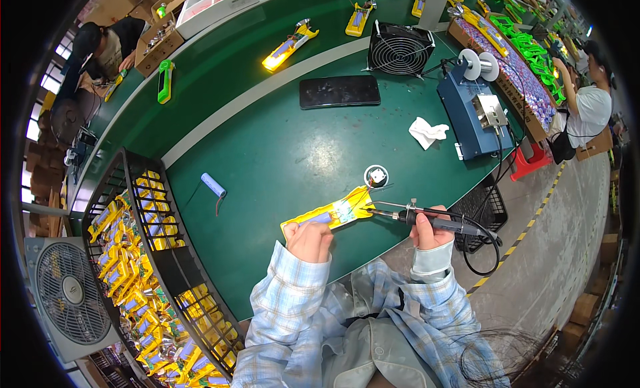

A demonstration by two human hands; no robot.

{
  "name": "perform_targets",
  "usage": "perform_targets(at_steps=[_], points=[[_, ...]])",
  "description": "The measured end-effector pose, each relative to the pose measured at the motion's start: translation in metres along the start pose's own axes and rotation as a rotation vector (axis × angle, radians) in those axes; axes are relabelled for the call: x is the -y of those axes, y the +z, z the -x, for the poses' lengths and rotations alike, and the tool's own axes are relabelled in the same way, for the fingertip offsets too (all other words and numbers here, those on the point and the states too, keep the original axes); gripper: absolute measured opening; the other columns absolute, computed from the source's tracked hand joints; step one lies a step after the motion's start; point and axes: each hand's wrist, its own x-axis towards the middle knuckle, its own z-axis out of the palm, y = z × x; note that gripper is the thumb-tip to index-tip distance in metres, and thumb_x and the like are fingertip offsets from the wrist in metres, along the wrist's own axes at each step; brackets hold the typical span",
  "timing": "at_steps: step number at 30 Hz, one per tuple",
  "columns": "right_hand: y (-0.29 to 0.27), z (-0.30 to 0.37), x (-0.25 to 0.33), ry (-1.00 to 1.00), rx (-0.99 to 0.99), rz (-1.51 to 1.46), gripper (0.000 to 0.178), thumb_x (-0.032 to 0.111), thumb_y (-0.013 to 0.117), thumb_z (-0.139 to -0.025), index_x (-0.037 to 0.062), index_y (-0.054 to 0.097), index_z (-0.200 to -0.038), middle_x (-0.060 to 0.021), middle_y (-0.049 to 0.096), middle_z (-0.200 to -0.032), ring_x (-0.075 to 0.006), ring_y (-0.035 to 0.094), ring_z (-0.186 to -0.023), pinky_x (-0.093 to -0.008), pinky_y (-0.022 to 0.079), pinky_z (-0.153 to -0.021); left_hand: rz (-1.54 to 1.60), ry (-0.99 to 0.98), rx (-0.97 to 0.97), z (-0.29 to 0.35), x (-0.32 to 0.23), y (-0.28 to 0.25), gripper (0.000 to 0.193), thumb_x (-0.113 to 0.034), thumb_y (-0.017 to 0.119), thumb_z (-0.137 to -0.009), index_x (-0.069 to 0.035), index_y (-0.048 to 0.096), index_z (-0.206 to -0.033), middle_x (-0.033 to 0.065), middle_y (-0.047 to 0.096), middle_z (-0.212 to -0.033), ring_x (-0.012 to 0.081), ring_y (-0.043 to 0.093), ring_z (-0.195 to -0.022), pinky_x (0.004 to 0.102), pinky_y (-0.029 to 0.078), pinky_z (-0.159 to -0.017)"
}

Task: The person solders circuit components inside flashlight bodies using a soldering iron, places completed flashlights onto the upper conveyor track, and retrieves new flashlight parts from a crate.

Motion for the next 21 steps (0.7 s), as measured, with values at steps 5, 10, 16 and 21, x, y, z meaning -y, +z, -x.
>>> perform_targets(at_steps=[5,10,16,21], points=[[0.002,-0.001,-0.002,-0.019,-0.002,-0.014,0.011,0.013,0.058,-0.087,0.0052,0.051,-0.090,-0.0016,0.052,-0.064,-0.0058,0.044,-0.047,-0.0185,0.031,-0.040,-0.155,-0.004,0.007,-0.012,-0.009,0.001,0.010,-0.007,0.063,-0.077,-0.009,0.054,-0.079,0.0037,0.059,-0.074,0.0201,0.053,-0.066,0.0356,0.032,-0.074],[0.003,0.000,-0.006,-0.023,0.011,-0.029,0.011,0.014,0.058,-0.087,0.0054,0.052,-0.090,-0.0019,0.052,-0.065,-0.0059,0.045,-0.047,-0.0185,0.032,-0.039,-0.311,-0.049,0.070,-0.019,-0.014,0.001,0.014,-0.013,0.068,-0.075,-0.010,0.055,-0.079,0.0013,0.060,-0.077,0.0182,0.054,-0.075,0.0354,0.030,-0.073],[0.006,-0.004,-0.007,0.030,0.030,-0.053,0.010,0.014,0.058,-0.087,0.0056,0.053,-0.090,-0.0020,0.054,-0.067,-0.0055,0.045,-0.046,-0.0185,0.031,-0.039,-0.320,-0.022,-0.039,-0.021,-0.014,0.002,0.011,-0.017,0.071,-0.073,-0.013,0.060,-0.076,-0.0011,0.060,-0.076,0.0164,0.053,-0.075,0.0333,0.029,-0.074],[0.008,-0.004,-0.004,0.059,0.038,-0.044,0.009,0.011,0.058,-0.087,0.0047,0.052,-0.090,0.0003,0.053,-0.065,-0.0045,0.046,-0.052,-0.0184,0.034,-0.045,-0.313,-0.031,-0.011,-0.022,-0.013,0.000,0.011,-0.018,0.071,-0.073,-0.013,0.062,-0.075,-0.0013,0.060,-0.077,0.0161,0.053,-0.075,0.0331,0.028,-0.074]])
